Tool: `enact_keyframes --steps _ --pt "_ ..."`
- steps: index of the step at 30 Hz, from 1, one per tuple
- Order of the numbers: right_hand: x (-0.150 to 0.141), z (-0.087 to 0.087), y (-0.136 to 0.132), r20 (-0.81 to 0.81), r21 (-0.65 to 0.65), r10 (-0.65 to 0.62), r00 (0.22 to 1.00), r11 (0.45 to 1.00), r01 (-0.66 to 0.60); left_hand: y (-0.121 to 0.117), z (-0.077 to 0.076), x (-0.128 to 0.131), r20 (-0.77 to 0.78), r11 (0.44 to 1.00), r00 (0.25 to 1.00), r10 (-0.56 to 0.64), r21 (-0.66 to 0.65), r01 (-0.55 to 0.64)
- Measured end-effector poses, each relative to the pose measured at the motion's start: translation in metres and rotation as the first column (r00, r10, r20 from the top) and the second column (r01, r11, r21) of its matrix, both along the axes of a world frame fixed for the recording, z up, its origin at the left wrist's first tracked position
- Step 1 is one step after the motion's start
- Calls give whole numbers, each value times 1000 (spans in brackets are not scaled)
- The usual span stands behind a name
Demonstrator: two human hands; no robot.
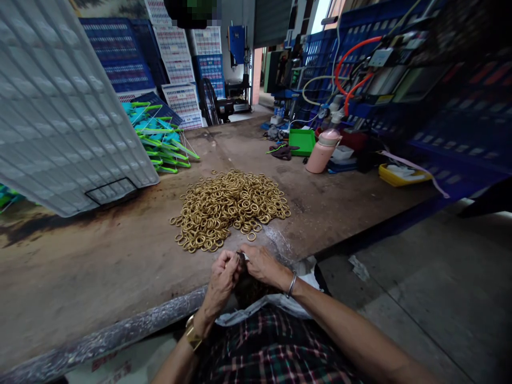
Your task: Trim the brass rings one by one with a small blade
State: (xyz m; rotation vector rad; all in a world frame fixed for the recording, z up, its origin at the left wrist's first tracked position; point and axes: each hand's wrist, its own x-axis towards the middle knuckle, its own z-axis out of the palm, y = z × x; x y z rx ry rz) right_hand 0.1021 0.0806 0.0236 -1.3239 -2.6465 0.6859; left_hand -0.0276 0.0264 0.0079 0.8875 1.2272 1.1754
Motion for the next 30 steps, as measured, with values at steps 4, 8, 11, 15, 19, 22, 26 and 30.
enact_keyframes --steps 4,8,11,15,19,22,26,30 --pt "-6 -6 5 63 -1 -37 997 999 38 -10 2 -2 56 999 998 -9 -36 11" --pt "-15 -14 18 91 72 -127 988 990 120 -21 15 -1 234 997 970 -62 -28 71" --pt "-27 -16 30 40 114 -139 989 984 134 -20 19 -4 396 998 917 32 -68 -6" --pt "-46 -14 42 9 138 -163 987 977 160 -16 14 -14 453 986 878 156 -128 -109" --pt "-55 -13 49 50 157 -134 990 980 125 -15 9 -22 539 979 820 194 -163 -124" --pt "-53 -16 52 3 144 -145 989 979 143 -13 7 -25 619 966 747 244 -225 -129" --pt "-45 -20 53 -262 -9 -243 934 968 250 -7 7 -26 644 922 672 366 -347 -170" --pt "-34 -21 46 -598 -275 -350 722 935 225 -1 10 -23 622 915 682 384 -355 -192"
